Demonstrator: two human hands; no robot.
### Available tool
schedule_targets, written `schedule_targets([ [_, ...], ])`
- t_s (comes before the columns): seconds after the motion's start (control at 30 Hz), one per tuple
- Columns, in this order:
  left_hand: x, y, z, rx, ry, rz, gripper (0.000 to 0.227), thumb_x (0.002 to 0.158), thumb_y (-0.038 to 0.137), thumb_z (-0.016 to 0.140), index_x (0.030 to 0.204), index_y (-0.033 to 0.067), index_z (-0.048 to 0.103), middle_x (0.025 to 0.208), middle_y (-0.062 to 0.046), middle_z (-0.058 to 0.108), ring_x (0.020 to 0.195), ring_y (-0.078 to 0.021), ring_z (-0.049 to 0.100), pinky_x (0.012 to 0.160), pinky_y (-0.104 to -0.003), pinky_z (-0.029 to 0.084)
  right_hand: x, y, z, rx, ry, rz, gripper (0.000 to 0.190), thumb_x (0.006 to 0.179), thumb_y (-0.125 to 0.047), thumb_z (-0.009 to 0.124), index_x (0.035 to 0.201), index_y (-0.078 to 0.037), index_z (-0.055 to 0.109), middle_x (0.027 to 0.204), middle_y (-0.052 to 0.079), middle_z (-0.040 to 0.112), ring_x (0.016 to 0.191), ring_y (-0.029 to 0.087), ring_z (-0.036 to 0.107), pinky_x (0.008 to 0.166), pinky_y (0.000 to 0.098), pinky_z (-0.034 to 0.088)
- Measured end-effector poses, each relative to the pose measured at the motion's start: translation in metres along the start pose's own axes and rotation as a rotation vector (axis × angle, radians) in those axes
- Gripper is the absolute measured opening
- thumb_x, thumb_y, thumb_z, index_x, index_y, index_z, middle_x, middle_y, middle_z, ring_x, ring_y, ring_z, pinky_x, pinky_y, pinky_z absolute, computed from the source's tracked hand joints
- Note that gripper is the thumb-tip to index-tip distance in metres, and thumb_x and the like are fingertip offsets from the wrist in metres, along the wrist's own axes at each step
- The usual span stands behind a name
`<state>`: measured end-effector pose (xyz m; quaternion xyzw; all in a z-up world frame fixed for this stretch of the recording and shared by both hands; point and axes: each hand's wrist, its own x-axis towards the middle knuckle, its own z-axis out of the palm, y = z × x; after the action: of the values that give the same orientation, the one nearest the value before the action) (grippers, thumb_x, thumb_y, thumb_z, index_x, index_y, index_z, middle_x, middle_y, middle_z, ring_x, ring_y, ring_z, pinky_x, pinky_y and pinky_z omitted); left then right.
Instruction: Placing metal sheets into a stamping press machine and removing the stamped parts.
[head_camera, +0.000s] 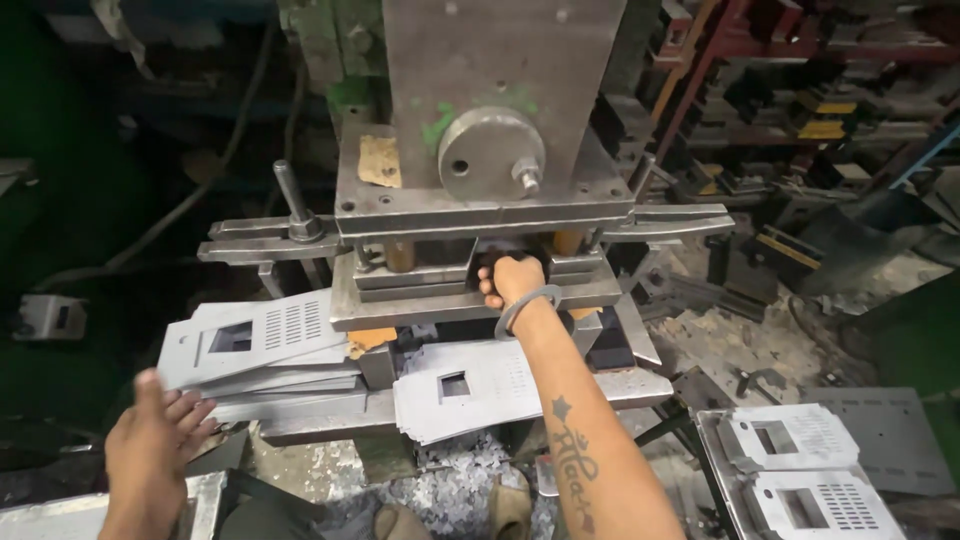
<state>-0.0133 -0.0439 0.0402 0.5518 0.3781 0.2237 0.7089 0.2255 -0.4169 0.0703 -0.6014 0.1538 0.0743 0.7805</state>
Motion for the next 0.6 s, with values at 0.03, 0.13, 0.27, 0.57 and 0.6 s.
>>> schedule_targets([
  [0.03,0.010,-0.004,-0.003,0.000,0.003,0.002,0.069,0.111,0.056,0.045,0.135,-0.0090,0.048,0.126,-0.020,0.065,0.115,-0.0282,0.068,0.093,-0.037,0.058,-0.002,0.001,0.000,0.001,-0.004,0.001,0.017,0.089,-0.001,0.046,0.090,0.003,0.062,0.073,0.012,0.063,0.049,0.015,0.053,0.034,0.0287,0.031],
  [0.13,0.039,-0.016,-0.009,0.107,-0.005,-0.036,0.058,0.107,0.042,0.058,0.129,-0.0103,0.047,0.122,-0.021,0.066,0.108,-0.0294,0.070,0.082,-0.037,0.056,-0.013,-0.004,0.004,0.005,0.008,-0.011,0.017,0.089,0.000,0.044,0.089,0.003,0.061,0.073,0.013,0.063,0.048,0.016,0.053,0.033,0.0290,0.030],
  [0.27,0.053,-0.025,-0.013,0.131,-0.017,-0.010,0.048,0.108,0.037,0.062,0.123,-0.0080,0.053,0.116,-0.019,0.068,0.100,-0.0259,0.071,0.073,-0.033,0.057,-0.032,-0.022,0.014,-0.029,0.054,0.012,0.011,0.091,-0.005,0.054,0.089,0.004,0.061,0.074,0.012,0.063,0.049,0.015,0.052,0.034,0.0277,0.028],
  [0.57,0.038,-0.011,-0.025,0.067,-0.069,-0.125,0.032,0.106,0.024,0.049,0.131,0.0038,0.055,0.112,-0.015,0.071,0.093,-0.0218,0.072,0.079,-0.033,0.057,-0.072,0.026,-0.033,0.266,-0.177,-0.136,0.015,0.097,-0.015,0.055,0.089,-0.004,0.062,0.076,0.006,0.065,0.054,0.010,0.053,0.043,0.0235,0.037],
  [0.6,0.033,-0.011,-0.028,0.078,-0.075,-0.186,0.032,0.107,0.028,0.043,0.134,0.0115,0.052,0.114,-0.016,0.072,0.091,-0.0219,0.072,0.080,-0.034,0.056,-0.097,0.033,-0.040,0.272,-0.168,-0.174,0.017,0.100,-0.018,0.059,0.090,-0.005,0.061,0.078,0.004,0.065,0.056,0.008,0.053,0.048,0.0218,0.039],
])
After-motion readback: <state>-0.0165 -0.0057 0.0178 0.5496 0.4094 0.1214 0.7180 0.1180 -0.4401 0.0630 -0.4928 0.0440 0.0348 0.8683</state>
